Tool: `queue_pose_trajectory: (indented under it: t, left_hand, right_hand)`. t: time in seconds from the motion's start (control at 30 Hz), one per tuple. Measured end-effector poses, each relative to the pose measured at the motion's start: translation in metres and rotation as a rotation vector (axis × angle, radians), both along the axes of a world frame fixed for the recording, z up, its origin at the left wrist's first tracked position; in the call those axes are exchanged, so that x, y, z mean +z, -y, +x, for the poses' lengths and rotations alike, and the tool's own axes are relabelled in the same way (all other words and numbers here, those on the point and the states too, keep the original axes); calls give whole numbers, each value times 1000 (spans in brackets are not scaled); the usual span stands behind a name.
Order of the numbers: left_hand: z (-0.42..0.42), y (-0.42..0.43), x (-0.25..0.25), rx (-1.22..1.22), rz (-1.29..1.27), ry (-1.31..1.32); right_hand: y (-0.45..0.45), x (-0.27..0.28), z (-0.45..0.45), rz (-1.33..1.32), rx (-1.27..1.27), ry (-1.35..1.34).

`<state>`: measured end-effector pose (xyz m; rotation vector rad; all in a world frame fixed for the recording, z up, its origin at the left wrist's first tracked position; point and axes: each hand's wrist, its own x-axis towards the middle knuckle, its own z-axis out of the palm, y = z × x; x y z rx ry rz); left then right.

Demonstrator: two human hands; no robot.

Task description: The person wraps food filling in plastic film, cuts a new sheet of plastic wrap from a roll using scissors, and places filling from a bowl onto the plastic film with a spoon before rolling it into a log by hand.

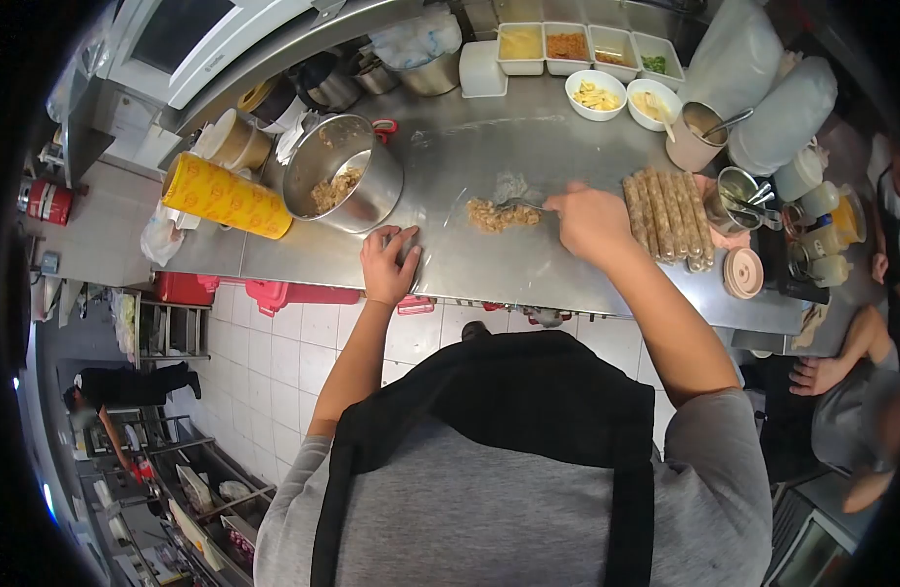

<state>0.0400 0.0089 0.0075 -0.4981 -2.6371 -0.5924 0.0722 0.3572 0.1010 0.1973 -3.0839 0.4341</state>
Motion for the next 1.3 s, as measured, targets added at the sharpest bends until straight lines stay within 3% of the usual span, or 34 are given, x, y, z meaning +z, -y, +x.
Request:
queue_pose_trajectory:
  t: [0.13,0.33,0.43,0.53,0.97,1.13,1.23,1.3]
  left_hand:
    - [0,0,0,1,3,15]
    - [0,-1,0,7,0,6]
    - [1,-2,2,8,3,-2]
    - [0,-1,0,-6,3,4]
    - [-2,-2,-1,-24,-6,6]
    - [0,-2,1,-27,-42,-36]
    - [-2,-1,1,-35,-41,-41]
    - [1,-2,1,-31,-37,-42]
  right_hand:
    - [8,18,2,-13,-39,8]
    - [40,-19,-18,-125,110,21]
    - [33,-9,-20,-156,-3,32]
    - [35,-21,-17,-129,113,16]
    - [6,-8,23,-128,-41,17]
    - [46,-29,-1,-142,77,39]
    - [41,-17,8,-228,40,-58]
    - [28,-10,16,-143,58,44]
